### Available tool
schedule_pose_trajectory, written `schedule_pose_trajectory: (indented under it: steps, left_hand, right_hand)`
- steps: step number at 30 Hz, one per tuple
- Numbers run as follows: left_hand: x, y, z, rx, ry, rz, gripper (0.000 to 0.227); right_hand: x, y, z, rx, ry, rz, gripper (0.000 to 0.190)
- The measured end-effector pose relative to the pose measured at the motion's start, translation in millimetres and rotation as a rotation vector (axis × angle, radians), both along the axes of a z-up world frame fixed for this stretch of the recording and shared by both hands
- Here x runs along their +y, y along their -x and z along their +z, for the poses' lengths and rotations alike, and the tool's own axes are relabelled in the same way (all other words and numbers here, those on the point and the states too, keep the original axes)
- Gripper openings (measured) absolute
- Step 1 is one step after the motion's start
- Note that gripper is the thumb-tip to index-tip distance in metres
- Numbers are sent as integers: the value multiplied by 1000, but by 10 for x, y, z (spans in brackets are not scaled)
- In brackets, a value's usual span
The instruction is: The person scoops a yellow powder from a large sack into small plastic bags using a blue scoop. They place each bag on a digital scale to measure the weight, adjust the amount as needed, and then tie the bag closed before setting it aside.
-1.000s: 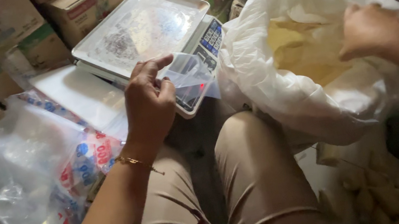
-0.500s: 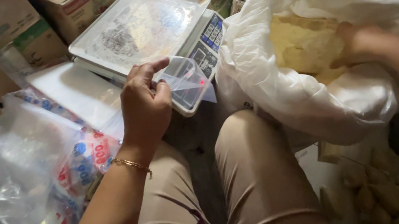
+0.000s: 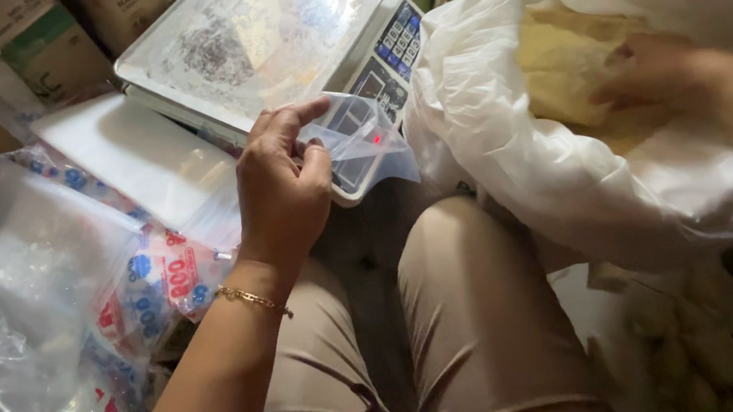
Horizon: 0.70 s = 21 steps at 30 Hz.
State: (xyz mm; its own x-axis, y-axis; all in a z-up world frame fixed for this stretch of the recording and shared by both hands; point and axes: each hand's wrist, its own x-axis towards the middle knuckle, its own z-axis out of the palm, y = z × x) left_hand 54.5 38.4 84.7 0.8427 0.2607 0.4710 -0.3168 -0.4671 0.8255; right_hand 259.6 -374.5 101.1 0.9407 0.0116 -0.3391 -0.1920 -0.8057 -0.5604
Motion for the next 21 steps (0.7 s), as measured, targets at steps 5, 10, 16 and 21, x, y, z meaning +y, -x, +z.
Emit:
schedule_pose_trajectory:
  steps: [5,10,16,21]
  left_hand:
    - [17,-57,12,7,32,11,38]
    - [63,-121,103,14,146,-5,41]
    - [308,-282,367,-22,589,-186,40]
    - [417,-371,750,-135,734,-82,22]
  right_hand:
    - [361,-106,-28,-97,111,192,78]
    - [518,-529,-624,35,-609,15,47]
    - [194,-495,-707,165,-885,-61,29]
    - [-50,215,-290,102,-775,-212,31]
